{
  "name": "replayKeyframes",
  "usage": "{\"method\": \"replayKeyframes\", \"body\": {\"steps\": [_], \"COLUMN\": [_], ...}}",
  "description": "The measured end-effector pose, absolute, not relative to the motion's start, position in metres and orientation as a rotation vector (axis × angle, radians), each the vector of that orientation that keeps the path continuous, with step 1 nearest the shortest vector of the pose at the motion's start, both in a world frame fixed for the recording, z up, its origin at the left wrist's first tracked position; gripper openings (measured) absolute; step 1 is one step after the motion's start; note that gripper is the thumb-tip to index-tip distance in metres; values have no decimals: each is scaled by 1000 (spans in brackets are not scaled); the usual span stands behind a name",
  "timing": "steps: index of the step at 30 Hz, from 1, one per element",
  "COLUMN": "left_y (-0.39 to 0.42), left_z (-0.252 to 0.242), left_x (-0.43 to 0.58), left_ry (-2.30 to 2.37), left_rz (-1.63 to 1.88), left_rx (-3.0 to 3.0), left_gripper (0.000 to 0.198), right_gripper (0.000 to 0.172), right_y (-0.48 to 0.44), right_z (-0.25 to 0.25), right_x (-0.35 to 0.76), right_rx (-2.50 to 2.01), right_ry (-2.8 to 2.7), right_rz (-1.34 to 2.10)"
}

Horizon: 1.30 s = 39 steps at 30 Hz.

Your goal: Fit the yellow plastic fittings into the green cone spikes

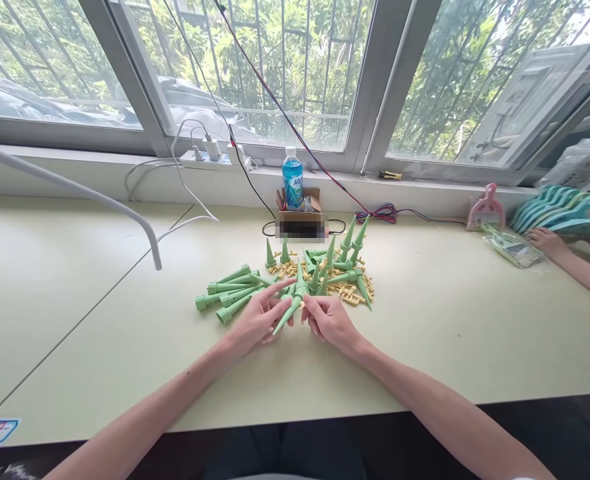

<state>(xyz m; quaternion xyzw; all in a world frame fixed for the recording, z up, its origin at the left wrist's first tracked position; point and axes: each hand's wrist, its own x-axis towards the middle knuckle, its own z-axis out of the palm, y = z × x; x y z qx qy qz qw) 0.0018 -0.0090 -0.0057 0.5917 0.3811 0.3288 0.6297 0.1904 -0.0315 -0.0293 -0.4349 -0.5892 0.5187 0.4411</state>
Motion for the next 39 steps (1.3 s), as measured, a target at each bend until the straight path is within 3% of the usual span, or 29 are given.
{"method": "replayKeyframes", "body": {"steps": [6,20,30,39], "left_y": [-9,-8,-3,-6], "left_z": [-5,-16,-22,-21], "left_x": [1,1,-1,0], "left_ry": [824,902,786,861], "left_rz": [785,933,1119,1030], "left_rx": [1400,2089,2230,2095], "left_gripper": [45,22,15,16], "right_gripper": [65,59,58,57], "right_y": [-31,-31,-31,-30], "right_z": [-28,-30,-34,-34], "right_x": [190,191,192,193], "right_rx": [-1189,-1162,-1106,-1125], "right_ry": [-1431,-1624,-1658,-1737], "right_rz": [1204,918,883,826]}}
